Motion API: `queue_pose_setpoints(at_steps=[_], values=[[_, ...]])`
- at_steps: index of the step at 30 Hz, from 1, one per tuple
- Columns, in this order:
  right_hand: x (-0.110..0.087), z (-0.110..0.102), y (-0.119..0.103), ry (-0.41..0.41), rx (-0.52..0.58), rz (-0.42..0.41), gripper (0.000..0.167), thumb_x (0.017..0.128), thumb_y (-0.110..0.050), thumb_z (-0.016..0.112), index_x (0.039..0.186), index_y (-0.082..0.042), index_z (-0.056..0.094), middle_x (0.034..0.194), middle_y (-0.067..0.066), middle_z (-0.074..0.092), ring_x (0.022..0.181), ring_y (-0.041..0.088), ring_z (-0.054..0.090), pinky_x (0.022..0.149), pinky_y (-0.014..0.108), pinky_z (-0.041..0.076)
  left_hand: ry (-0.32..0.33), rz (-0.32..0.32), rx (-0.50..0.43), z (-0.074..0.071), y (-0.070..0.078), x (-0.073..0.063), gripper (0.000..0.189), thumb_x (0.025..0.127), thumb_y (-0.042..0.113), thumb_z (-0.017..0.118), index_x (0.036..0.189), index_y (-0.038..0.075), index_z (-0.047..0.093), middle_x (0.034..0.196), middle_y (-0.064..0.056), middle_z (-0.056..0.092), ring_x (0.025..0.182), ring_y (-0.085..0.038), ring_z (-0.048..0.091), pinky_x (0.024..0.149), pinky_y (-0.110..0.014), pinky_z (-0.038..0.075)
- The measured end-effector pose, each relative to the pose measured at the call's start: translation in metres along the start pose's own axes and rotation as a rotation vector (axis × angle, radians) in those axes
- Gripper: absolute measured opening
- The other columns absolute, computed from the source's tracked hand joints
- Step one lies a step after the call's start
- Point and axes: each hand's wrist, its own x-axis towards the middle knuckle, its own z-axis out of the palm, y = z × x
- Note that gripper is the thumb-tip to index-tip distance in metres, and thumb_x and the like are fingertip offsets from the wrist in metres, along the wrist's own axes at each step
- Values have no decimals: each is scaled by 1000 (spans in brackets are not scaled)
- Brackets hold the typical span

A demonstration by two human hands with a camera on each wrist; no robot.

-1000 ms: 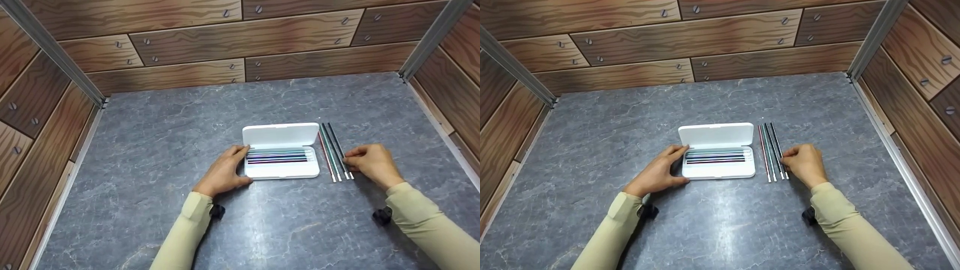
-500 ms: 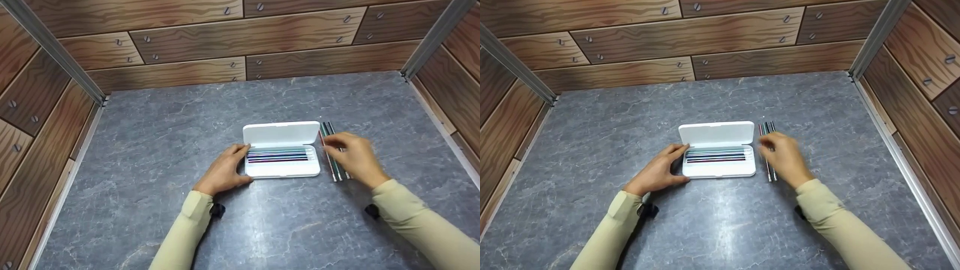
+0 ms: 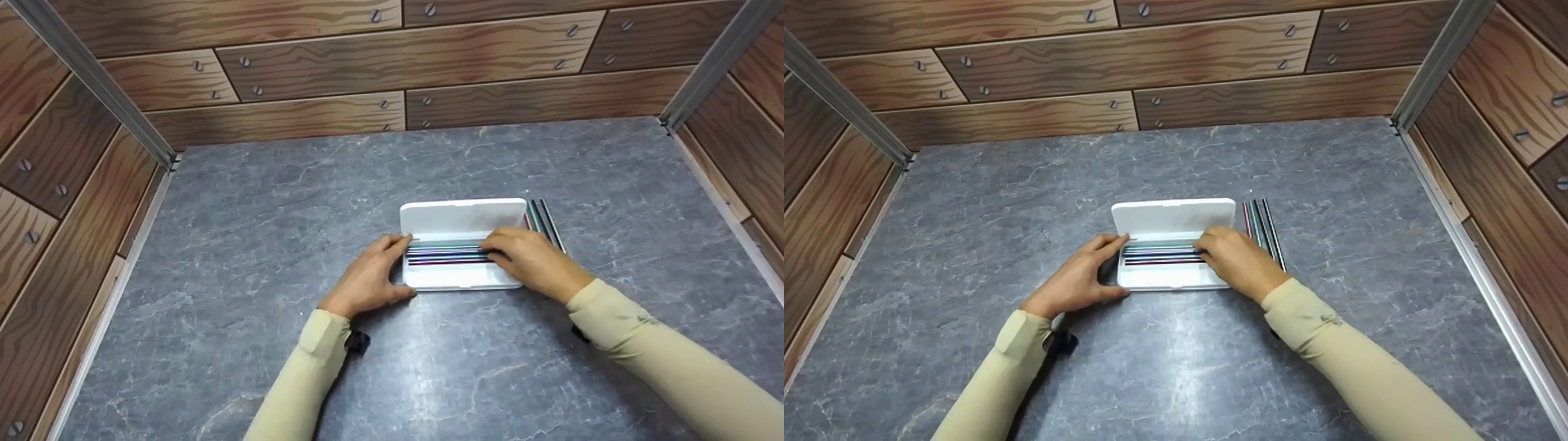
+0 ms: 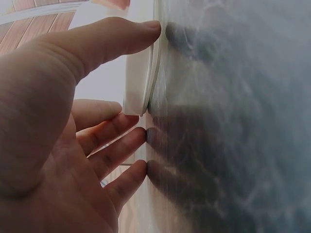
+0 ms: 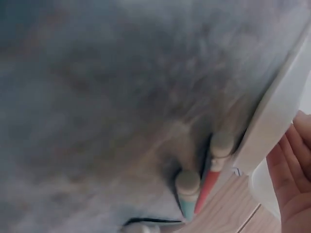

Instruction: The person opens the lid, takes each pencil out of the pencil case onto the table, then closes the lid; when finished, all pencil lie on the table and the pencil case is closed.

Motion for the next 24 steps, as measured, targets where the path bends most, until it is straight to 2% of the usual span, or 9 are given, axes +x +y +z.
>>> queue_pose_setpoints(at_steps=[5,8,15,24], values=[[3,3,0,-5,-88,-107,16,96,2,82,112,2,83,108,14,79,100,30,78,89,44,68,0,1,0,0,1,0,102,90,30,95,173,5,41,166,-11,55,156,-32,52,133,-49,43],[6,3,0,-12,-101,-128,12,96,1,83,108,0,83,103,12,77,94,28,77,84,43,67,5,2,2,-1,1,0,102,89,30,95,172,5,42,165,-11,55,155,-32,52,132,-50,43],[10,1,-1,-67,-79,-89,9,95,3,82,103,-3,82,97,11,75,89,27,75,81,45,66,8,13,-2,0,1,-1,101,89,29,94,172,3,42,165,-11,55,153,-32,54,130,-49,46],[8,1,-1,-48,-33,-3,10,95,2,83,102,-5,85,101,9,78,94,27,78,85,47,67,13,23,2,-1,1,-1,101,88,29,94,171,2,43,164,-12,56,154,-33,54,132,-49,44]])
